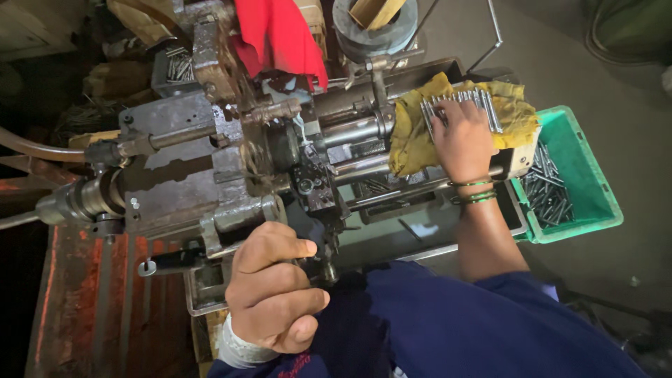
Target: The person operates a manual metal forming machine, inserting metal rods into the machine and using a lever to process them. Finished metal rods are placed into a green bin. The person repeats this process multiple times.
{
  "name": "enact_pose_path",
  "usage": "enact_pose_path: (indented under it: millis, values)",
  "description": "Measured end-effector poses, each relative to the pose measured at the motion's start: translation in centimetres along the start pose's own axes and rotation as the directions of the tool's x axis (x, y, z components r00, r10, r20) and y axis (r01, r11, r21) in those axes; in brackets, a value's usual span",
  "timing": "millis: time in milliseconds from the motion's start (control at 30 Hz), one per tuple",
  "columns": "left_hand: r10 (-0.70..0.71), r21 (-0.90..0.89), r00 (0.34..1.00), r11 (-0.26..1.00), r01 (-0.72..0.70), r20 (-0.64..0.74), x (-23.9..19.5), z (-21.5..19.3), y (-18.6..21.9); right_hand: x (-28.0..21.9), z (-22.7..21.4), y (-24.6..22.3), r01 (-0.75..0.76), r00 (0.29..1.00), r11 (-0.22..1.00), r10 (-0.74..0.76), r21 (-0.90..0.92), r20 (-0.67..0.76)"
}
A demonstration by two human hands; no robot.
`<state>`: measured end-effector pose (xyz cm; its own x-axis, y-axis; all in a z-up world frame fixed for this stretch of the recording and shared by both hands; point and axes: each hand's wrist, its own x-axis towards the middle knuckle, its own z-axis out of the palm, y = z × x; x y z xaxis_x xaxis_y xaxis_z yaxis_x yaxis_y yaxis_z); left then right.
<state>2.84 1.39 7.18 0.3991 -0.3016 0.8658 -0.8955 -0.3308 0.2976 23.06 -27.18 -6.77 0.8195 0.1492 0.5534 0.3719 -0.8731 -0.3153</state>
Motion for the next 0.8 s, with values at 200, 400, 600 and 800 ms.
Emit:
enact_pose_path:
  millis: [200, 400, 600, 800]
  values:
    - [-0.013, 0.005, 1.0, 1.0, 0.013, 0.002, 0.6, -0.2, 0.3, -0.9, 1.7, 2.1, -0.014, 1.0, 1.0, 0.014, 0.001, -0.001]
    - [0.052, 0.144, 0.996, 0.988, -0.062, 0.075, 1.4, -1.1, 0.9, -0.1, 3.6, 3.3, -0.034, 0.989, 0.994, 0.049, -0.109, 0.14]
    - [-0.018, 0.315, 0.997, 0.949, -0.008, 0.08, 1.4, -1.7, 3.1, -0.8, 4.4, 4.1, 0.141, 0.988, 0.963, -0.121, -0.231, 0.098]
    - [-0.015, 0.31, 0.999, 0.951, 0.0, 0.044, 0.6, -1.7, 3.6, -1.1, 5.1, 4.1, 0.23, 0.973, 0.952, -0.227, -0.203, 0.039]
